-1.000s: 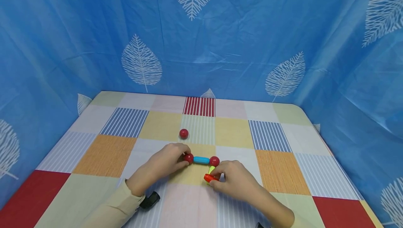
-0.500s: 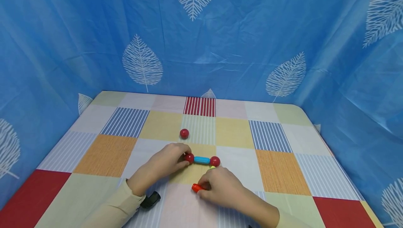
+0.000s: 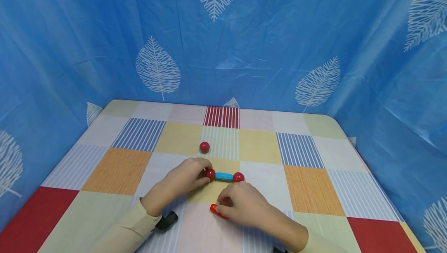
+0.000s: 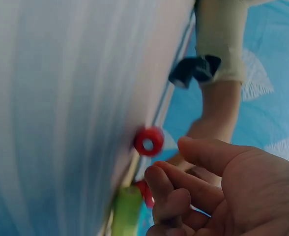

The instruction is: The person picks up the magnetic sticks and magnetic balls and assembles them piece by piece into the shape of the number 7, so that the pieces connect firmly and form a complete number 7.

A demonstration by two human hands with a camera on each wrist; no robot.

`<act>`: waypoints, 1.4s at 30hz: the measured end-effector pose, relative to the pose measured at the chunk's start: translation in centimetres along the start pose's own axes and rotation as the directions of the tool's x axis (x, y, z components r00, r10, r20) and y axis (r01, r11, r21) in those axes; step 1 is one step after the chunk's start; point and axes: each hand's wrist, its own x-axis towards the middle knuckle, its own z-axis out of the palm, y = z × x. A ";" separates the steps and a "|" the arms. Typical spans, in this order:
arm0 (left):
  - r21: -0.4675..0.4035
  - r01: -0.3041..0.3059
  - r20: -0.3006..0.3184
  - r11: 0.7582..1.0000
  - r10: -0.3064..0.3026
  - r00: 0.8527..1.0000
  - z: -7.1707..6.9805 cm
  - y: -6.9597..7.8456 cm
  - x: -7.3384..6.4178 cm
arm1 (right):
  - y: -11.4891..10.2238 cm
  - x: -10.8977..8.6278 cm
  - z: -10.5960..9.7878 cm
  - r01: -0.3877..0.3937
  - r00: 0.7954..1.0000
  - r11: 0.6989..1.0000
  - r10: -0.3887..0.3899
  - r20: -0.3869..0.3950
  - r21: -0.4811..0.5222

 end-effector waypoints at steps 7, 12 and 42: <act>0.007 0.010 0.011 1.000 -0.010 1.000 0.0 0.1 0.1 | 1.5 0.0 -1.7 0.000 0.997 1.000 -0.001 -0.077 -0.011; 0.013 0.009 0.013 1.000 -0.010 1.000 0.0 0.0 0.0 | 2.7 0.1 -1.9 0.040 0.998 0.999 -0.040 -0.041 0.013; 0.039 -0.005 -0.065 0.999 0.007 0.998 0.3 1.0 -1.2 | 4.9 0.7 -2.2 0.240 0.966 0.969 -0.233 0.111 -0.058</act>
